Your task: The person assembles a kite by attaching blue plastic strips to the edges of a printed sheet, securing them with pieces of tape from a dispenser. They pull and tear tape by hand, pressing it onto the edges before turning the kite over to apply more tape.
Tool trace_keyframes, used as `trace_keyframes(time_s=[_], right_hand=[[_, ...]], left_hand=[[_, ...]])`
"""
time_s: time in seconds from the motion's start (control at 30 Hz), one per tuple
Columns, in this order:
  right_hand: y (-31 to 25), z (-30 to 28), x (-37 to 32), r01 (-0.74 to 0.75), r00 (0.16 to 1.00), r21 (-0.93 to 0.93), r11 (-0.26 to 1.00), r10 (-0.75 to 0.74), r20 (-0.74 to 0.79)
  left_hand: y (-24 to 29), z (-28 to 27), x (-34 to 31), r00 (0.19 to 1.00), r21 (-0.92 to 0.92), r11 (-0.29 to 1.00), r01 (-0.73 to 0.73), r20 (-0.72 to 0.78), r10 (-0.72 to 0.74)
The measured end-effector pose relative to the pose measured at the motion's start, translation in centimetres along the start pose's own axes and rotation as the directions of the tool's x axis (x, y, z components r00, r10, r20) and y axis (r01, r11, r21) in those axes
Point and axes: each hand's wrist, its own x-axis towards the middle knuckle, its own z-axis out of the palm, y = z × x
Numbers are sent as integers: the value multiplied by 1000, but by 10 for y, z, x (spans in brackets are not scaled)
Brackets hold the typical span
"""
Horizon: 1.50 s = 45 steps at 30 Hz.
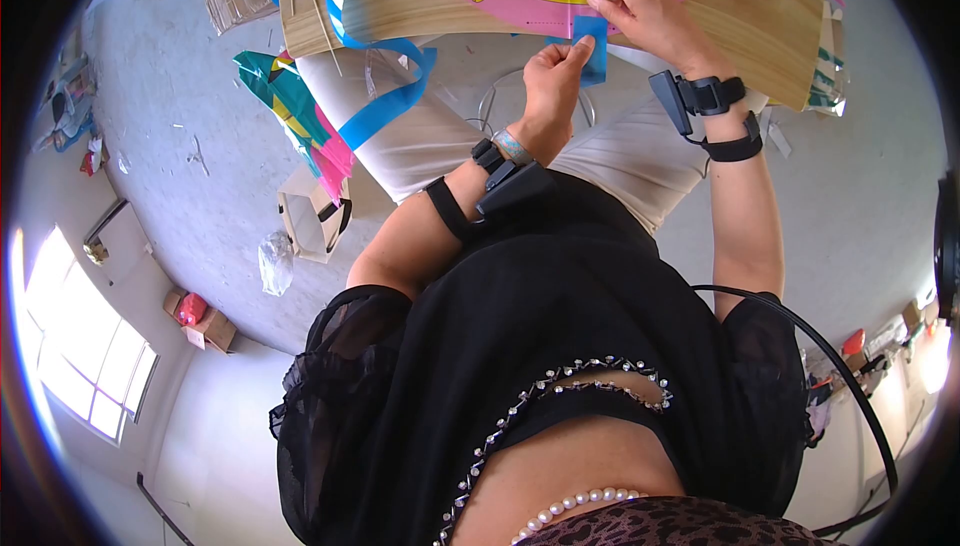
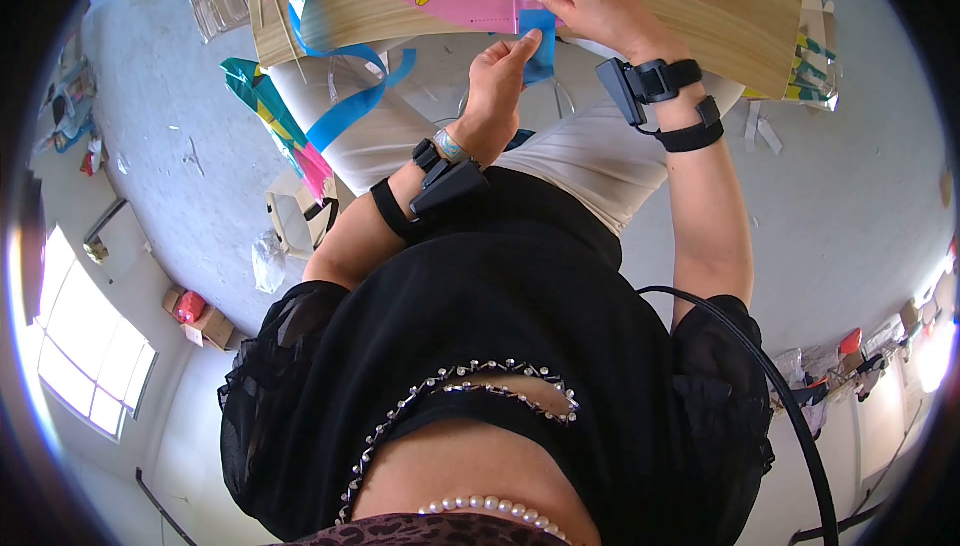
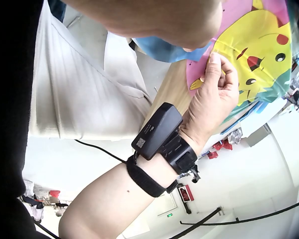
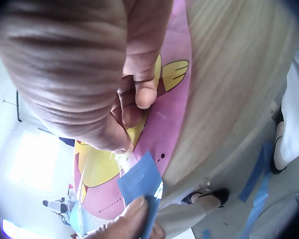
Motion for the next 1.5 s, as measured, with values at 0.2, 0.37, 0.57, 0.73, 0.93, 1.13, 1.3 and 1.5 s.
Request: trace_keyframes(time_s=[0.2, 0.37, 0.57, 0.73, 0.93, 1.13, 1.3, 1.5], right_hand=[[-1, 0, 0, 11, 1000, 0, 1000, -11, -1], [-2, 0, 1, 10, 1000, 7, 1000, -10, -5], [-2, 0, 1, 22, 1000, -6, 1000, -22, -10], [0, 2, 1, 38, 999, -31, 999, -39, -19], [1, 4, 1, 61, 997, -43, 997, -63, -39], [-1, 3, 1, 62, 997, -37, 997, -63, -42], [11, 11, 0, 79, 996, -66, 995, -82, -34], [16, 16, -1, 110, 992, -84, 990, -114, -46]], left_hand=[[2, 1, -1, 1000, 2, 1000, 8, 0, -8], [0, 1, 1, 1000, -3, 1000, 13, -4, -13], [-2, 0, 4, 1000, -22, 1000, -1, 11, 1], [0, -1, 2, 1000, -16, 1000, 3, 15, -2], [-2, -2, 5, 1000, -13, 1000, -3, 24, 4], [-1, -2, 5, 1000, -14, 1000, 3, 23, -2], [0, -2, 5, 1000, -13, 1000, 9, 24, -8], [-1, -3, 6, 1000, -20, 1000, 7, 21, -7]])
